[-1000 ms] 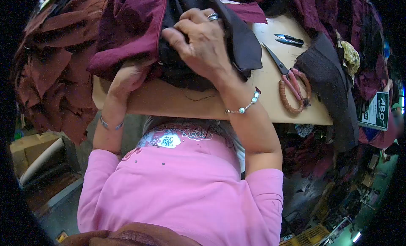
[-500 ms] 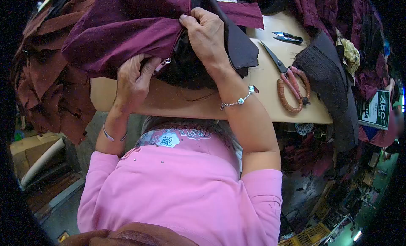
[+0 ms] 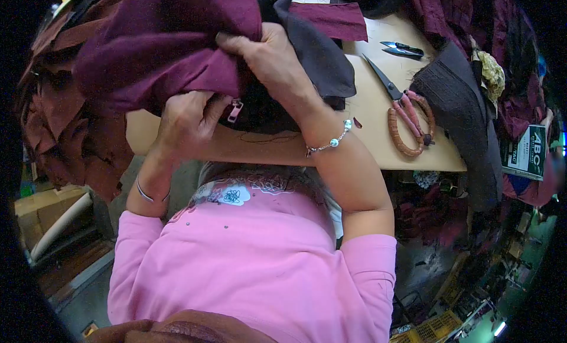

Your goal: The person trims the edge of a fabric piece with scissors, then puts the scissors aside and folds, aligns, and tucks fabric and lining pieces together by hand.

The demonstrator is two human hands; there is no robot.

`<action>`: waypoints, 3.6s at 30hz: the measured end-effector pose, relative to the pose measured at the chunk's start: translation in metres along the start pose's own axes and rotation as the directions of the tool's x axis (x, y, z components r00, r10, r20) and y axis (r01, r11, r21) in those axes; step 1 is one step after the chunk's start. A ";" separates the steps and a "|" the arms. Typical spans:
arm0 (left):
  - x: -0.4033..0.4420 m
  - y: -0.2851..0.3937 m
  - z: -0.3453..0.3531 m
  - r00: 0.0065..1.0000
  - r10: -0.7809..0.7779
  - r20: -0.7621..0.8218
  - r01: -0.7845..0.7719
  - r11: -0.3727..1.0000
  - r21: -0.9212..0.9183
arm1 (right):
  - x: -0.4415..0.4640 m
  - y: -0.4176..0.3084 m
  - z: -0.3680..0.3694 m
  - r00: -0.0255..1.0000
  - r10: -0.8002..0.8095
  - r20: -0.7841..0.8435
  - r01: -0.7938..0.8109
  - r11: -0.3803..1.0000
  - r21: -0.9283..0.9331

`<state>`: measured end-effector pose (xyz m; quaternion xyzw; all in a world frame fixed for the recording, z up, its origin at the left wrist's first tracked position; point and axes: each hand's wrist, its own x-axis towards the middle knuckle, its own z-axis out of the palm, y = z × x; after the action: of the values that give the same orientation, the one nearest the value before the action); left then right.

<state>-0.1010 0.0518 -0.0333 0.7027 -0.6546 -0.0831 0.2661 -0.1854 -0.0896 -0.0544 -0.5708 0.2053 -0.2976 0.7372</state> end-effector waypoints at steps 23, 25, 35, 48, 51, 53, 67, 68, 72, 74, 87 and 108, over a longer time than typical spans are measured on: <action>0.041 -0.039 -0.013 0.885 0.225 -0.408 0.104 0.757 0.645 | -0.006 -0.029 -0.026 0.682 -0.731 0.014 0.316 0.278 -0.907; 0.041 -0.043 -0.014 0.881 0.230 -0.413 0.104 0.759 0.643 | -0.009 -0.026 -0.017 0.587 -0.768 0.256 0.556 0.153 -0.817; 0.043 -0.056 -0.009 0.824 0.190 -0.534 0.119 0.863 0.491 | -0.006 -0.007 -0.010 0.906 -0.403 0.132 0.282 0.340 -0.897; 0.038 -0.024 -0.061 0.883 0.226 -0.412 0.068 0.806 0.589 | 0.006 0.021 -0.002 0.983 -0.184 0.006 0.157 0.817 -0.555; 0.059 -0.065 -0.035 0.984 0.015 -0.178 0.116 0.705 0.700 | 0.006 0.029 -0.003 0.975 -0.224 0.007 0.185 0.788 -0.588; 0.063 -0.103 -0.004 0.987 -0.087 -0.132 0.155 0.716 0.681 | 0.004 0.029 0.004 0.981 -0.194 -0.017 0.148 0.799 -0.583; 0.088 -0.087 -0.004 0.822 0.249 -0.512 -0.024 0.913 0.406 | 0.003 0.013 0.000 0.995 -0.034 0.090 0.005 0.951 0.309; 0.092 -0.087 -0.004 0.805 0.309 -0.506 -0.061 0.892 0.447 | 0.001 0.012 0.000 0.989 -0.012 0.149 -0.043 0.933 0.357; 0.113 -0.091 -0.006 0.804 0.343 -0.486 -0.121 0.894 0.431 | -0.002 0.010 -0.004 0.951 -0.017 0.309 -0.119 0.901 0.417; 0.118 -0.088 -0.013 0.829 0.339 -0.445 -0.118 0.883 0.454 | -0.006 0.005 -0.003 0.940 -0.070 0.334 -0.086 0.898 0.431; 0.148 -0.102 0.046 0.784 0.489 -0.383 -0.376 0.864 0.335 | -0.017 -0.010 0.001 0.897 0.059 0.437 -0.257 0.875 0.410; 0.146 -0.085 0.053 0.822 0.406 -0.398 -0.369 0.914 0.170 | -0.025 -0.015 -0.002 0.939 0.032 0.343 -0.224 0.812 0.539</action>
<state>-0.0322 -0.1025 -0.0854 0.5666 -0.7125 0.1559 0.3834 -0.2081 -0.0766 -0.0409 -0.3487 0.0238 -0.1984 0.9157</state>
